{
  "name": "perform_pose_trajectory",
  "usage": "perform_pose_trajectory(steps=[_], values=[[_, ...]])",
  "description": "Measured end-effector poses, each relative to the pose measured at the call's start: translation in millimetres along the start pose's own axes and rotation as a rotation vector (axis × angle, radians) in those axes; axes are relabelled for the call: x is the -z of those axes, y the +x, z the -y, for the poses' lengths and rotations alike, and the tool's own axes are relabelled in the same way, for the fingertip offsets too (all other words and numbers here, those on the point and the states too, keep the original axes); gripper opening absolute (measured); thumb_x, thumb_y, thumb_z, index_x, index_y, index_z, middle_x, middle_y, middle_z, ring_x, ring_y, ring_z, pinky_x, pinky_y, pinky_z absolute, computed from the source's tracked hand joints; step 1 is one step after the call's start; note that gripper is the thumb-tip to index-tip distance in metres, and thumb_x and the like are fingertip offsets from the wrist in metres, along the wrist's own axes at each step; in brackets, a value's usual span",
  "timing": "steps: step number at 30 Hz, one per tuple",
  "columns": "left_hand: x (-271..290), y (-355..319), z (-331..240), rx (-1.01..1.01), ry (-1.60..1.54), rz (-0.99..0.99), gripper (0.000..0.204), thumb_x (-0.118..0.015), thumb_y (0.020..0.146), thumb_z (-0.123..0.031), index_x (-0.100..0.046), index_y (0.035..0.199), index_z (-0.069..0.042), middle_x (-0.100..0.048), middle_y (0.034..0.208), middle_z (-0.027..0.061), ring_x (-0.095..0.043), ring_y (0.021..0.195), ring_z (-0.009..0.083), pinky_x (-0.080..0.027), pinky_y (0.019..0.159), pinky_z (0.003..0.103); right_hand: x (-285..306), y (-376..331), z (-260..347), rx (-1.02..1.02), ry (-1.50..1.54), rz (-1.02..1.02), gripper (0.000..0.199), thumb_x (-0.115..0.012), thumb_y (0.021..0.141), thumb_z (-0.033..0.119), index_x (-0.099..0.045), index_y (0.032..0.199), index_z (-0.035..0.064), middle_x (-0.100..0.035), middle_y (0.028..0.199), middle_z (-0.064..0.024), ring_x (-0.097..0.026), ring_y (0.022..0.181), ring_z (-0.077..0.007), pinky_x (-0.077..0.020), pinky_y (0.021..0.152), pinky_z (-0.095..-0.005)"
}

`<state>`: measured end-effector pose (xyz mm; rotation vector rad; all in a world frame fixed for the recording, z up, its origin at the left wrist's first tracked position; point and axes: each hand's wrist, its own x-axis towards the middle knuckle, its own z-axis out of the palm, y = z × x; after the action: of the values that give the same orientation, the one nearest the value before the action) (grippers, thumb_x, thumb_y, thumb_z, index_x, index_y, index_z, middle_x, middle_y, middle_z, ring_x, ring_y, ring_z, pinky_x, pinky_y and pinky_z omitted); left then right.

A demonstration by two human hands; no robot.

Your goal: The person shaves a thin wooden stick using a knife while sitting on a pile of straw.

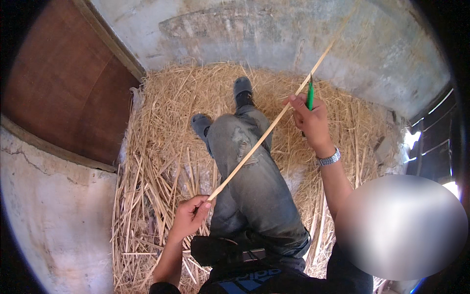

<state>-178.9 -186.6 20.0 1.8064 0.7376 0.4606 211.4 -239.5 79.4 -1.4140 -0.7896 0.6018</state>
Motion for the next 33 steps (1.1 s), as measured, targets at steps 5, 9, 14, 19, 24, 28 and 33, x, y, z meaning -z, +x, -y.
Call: perform_pose_trajectory(steps=[5, 9, 14, 19, 24, 28, 33], values=[[-11.8, 6.5, -14.0, 0.05, 0.024, -0.035, 0.019, -0.058, 0.103, -0.014, -0.071, 0.104, 0.0, -0.055, 0.064, -0.0006, -0.052, 0.058, 0.0058, -0.041, 0.054, 0.025, -18.2, -18.5, -9.7, 0.292, -0.502, 0.071, 0.039, -0.064, 0.099, 0.036, -0.072, 0.09, -0.0011, -0.052, 0.053, -0.0111, -0.052, 0.047, -0.0202, -0.0404, 0.05, -0.0378], [-32.6, 24.1, -36.0, 0.045, 0.015, -0.07, 0.02, -0.058, 0.104, -0.015, -0.071, 0.103, 0.001, -0.052, 0.062, -0.001, -0.047, 0.056, 0.0065, -0.039, 0.053, 0.026, -29.4, -47.4, -1.9, 0.224, -0.711, 0.2, 0.054, -0.059, 0.097, 0.05, -0.069, 0.08, -0.0005, -0.057, 0.058, -0.022, -0.064, 0.057, -0.0374, -0.0481, 0.056, -0.0468], [-47.1, 41.9, -43.7, 0.054, 0.031, -0.102, 0.02, -0.059, 0.103, -0.018, -0.07, 0.1, -0.001, -0.052, 0.062, 0.0009, -0.046, 0.055, 0.0075, -0.038, 0.053, 0.026, -37.9, -75.3, 3.1, 0.26, -0.92, 0.357, 0.061, -0.056, 0.097, 0.055, -0.067, 0.073, 0.0007, -0.061, 0.059, -0.0229, -0.065, 0.058, -0.0415, -0.0513, 0.055, -0.051], [-50.6, 52.5, -60.4, 0.042, 0.094, -0.088, 0.024, -0.058, 0.104, -0.021, -0.069, 0.096, -0.001, -0.052, 0.063, -0.0019, -0.048, 0.059, 0.0059, -0.038, 0.055, 0.024, -42.3, -80.6, -5.9, 0.314, -1.001, 0.327, 0.064, -0.056, 0.094, 0.063, -0.069, 0.072, 0.0037, -0.062, 0.057, -0.0207, -0.066, 0.056, -0.0406, -0.0533, 0.052, -0.0491], [-51.9, 49.6, -54.4, 0.015, 0.103, -0.132, 0.021, -0.059, 0.103, -0.018, -0.07, 0.098, -0.001, -0.056, 0.065, 0.0, -0.049, 0.061, 0.0069, -0.04, 0.056, 0.025, -47.9, -82.1, -10.7, 0.321, -1.062, 0.284, 0.066, -0.057, 0.092, 0.066, -0.069, 0.071, 0.0044, -0.063, 0.057, -0.0208, -0.067, 0.056, -0.0401, -0.0544, 0.051, -0.049], [-49.7, 41.7, -48.4, 0.039, 0.135, -0.156, 0.019, -0.061, 0.102, -0.016, -0.071, 0.104, 0.0, -0.055, 0.065, 0.0001, -0.048, 0.061, 0.006, -0.039, 0.056, 0.024, -53.6, -83.7, -9.8, 0.336, -1.036, 0.273, 0.066, -0.057, 0.092, 0.067, -0.069, 0.073, 0.0043, -0.063, 0.057, -0.0213, -0.067, 0.056, -0.0406, -0.0548, 0.052, -0.0494], [-49.7, 31.3, -53.0, 0.041, 0.19, -0.194, 0.019, -0.063, 0.1, -0.014, -0.071, 0.108, 0.002, -0.051, 0.063, 0.0001, -0.045, 0.059, 0.0049, -0.037, 0.053, 0.024, -59.1, -89.1, -6.5, 0.263, -1.032, 0.292, 0.066, -0.057, 0.092, 0.066, -0.067, 0.074, 0.0035, -0.064, 0.06, -0.022, -0.068, 0.059, -0.0417, -0.0551, 0.054, -0.0506]])
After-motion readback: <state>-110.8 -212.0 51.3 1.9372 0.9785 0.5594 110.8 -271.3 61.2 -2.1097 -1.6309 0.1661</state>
